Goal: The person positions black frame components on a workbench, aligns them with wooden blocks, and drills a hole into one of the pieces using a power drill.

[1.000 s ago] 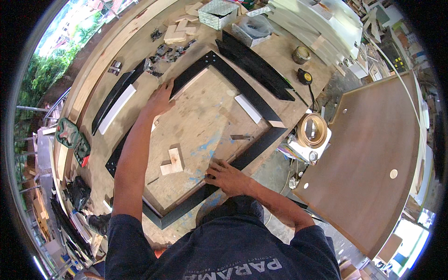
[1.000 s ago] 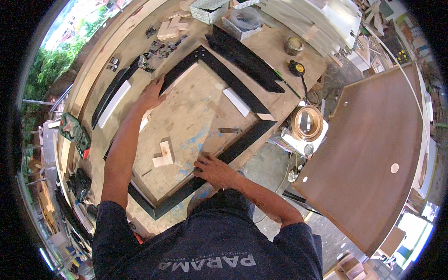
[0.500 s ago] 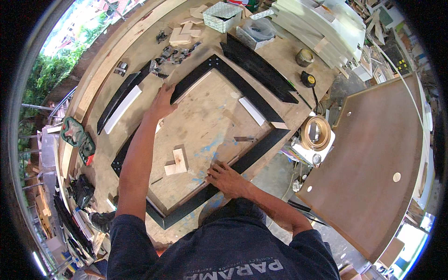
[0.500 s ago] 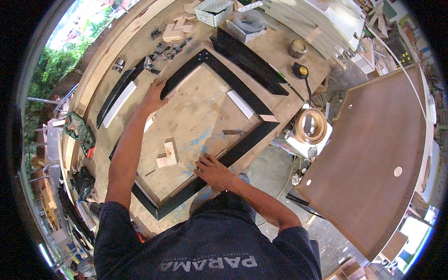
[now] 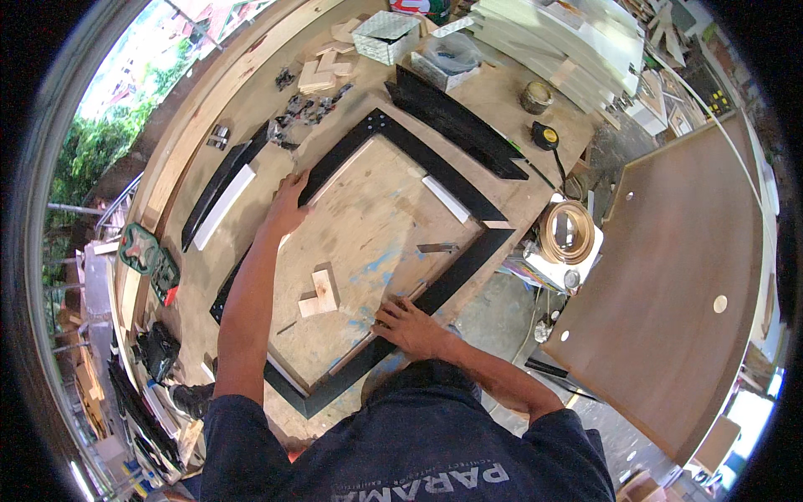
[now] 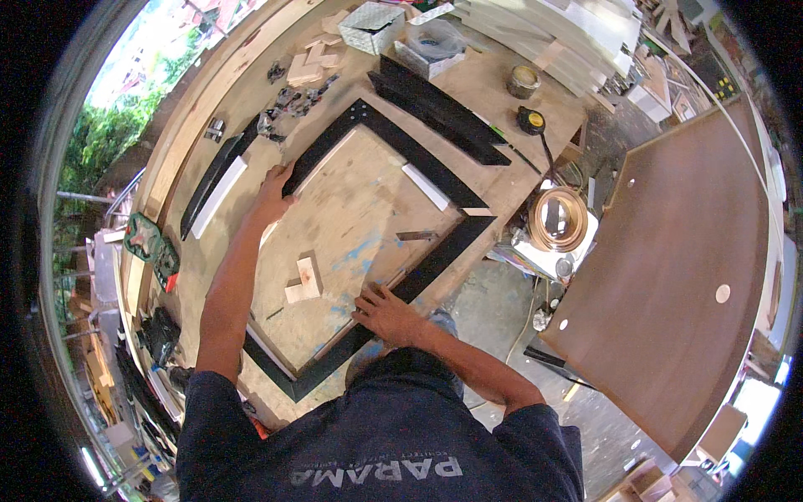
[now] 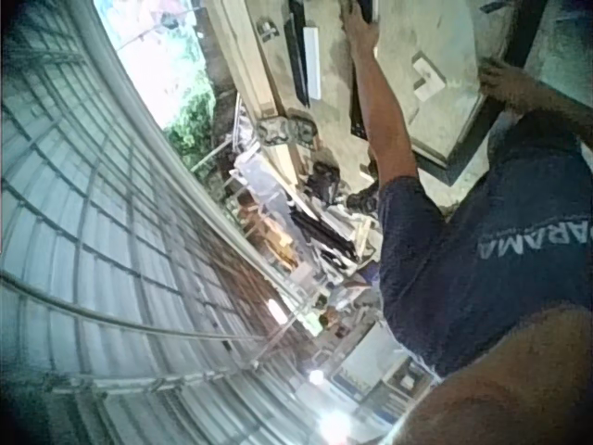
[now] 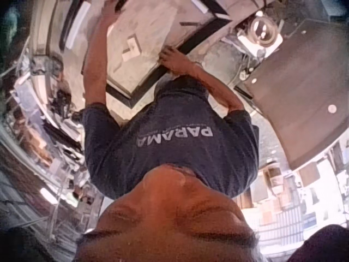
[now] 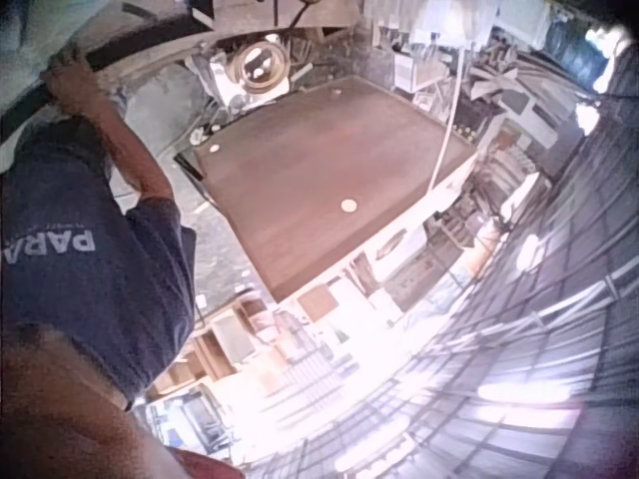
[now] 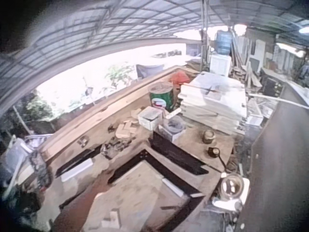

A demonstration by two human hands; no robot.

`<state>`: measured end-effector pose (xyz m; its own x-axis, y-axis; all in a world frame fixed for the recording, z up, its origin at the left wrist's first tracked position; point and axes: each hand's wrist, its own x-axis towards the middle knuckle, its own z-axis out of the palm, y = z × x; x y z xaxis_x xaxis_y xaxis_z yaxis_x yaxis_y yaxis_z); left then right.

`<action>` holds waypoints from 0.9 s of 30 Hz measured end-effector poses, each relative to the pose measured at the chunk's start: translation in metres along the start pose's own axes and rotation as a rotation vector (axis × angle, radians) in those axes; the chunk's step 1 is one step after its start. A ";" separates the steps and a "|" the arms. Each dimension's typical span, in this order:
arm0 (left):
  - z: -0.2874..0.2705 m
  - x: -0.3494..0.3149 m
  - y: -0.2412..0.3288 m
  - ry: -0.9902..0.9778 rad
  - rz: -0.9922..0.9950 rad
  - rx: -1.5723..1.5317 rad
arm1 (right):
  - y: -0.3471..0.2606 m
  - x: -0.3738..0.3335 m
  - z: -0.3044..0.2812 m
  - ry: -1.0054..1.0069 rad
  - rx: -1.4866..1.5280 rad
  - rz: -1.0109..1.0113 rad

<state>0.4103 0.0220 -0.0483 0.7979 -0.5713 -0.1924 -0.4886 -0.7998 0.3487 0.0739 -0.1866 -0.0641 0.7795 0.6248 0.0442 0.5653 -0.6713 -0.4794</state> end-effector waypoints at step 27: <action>-0.001 0.002 -0.016 0.140 0.078 -0.103 | 0.032 -0.013 -0.025 0.126 0.059 0.158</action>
<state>0.4204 0.0335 -0.0531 0.8037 -0.5940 -0.0342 -0.5179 -0.7267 0.4514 0.0884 -0.2257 -0.0583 0.8870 0.4560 0.0722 0.4193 -0.7301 -0.5396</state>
